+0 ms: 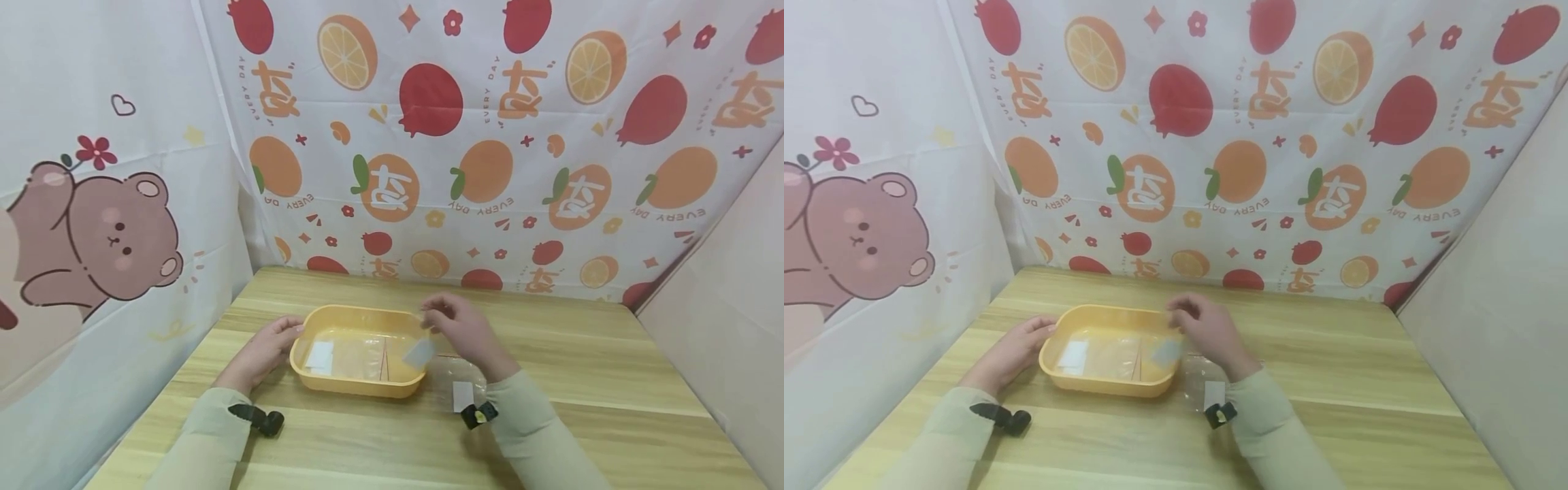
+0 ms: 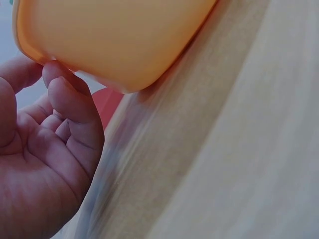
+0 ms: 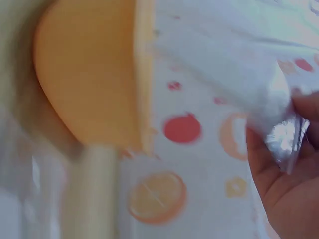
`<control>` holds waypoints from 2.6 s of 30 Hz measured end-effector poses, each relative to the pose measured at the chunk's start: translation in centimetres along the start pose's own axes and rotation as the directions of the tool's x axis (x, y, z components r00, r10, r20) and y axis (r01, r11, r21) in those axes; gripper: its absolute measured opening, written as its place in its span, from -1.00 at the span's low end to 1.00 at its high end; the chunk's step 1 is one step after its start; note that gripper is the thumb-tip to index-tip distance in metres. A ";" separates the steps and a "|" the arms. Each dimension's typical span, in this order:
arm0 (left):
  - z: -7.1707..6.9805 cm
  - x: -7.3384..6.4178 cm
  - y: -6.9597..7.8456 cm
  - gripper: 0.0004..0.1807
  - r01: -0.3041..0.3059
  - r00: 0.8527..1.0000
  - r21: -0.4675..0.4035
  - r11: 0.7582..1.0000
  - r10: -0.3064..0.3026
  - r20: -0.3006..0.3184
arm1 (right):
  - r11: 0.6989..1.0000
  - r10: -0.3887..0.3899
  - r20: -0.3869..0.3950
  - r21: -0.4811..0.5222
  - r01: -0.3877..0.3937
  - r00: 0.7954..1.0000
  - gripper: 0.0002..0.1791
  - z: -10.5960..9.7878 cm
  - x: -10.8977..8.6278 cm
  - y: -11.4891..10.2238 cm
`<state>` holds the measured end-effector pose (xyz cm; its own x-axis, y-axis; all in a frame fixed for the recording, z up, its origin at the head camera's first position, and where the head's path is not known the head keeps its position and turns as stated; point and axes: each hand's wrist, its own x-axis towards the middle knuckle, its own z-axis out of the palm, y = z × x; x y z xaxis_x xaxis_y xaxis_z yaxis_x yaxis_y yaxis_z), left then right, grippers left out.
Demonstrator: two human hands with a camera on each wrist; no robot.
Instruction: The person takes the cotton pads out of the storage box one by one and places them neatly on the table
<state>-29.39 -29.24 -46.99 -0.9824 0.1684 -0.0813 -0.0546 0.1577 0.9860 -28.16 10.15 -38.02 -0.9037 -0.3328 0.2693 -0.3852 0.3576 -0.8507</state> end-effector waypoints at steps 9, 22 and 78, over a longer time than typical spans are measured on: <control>0.0 0.2 0.0 -0.45 0.001 1.000 0.010 1.000 -0.001 0.005 | 0.970 -0.100 0.153 -0.203 0.131 0.983 -0.80 -6.3 -3.4 0.6; 0.3 0.0 -0.1 -0.42 -0.004 1.000 0.001 1.000 0.004 0.011 | 0.949 0.080 0.303 -0.313 0.020 0.950 -0.79 -13.0 -6.6 4.5; 0.2 0.2 -0.1 -0.38 0.002 1.000 0.006 1.000 -0.002 0.014 | 0.803 0.328 0.090 -0.551 -0.227 0.940 -0.77 -13.0 -6.6 12.6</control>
<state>-29.51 -29.04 -47.13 -0.9797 0.1818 -0.0849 -0.0549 0.1641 0.9849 -29.50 28.16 -44.68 -0.9593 -0.2743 -0.0666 -0.2068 0.8434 -0.4959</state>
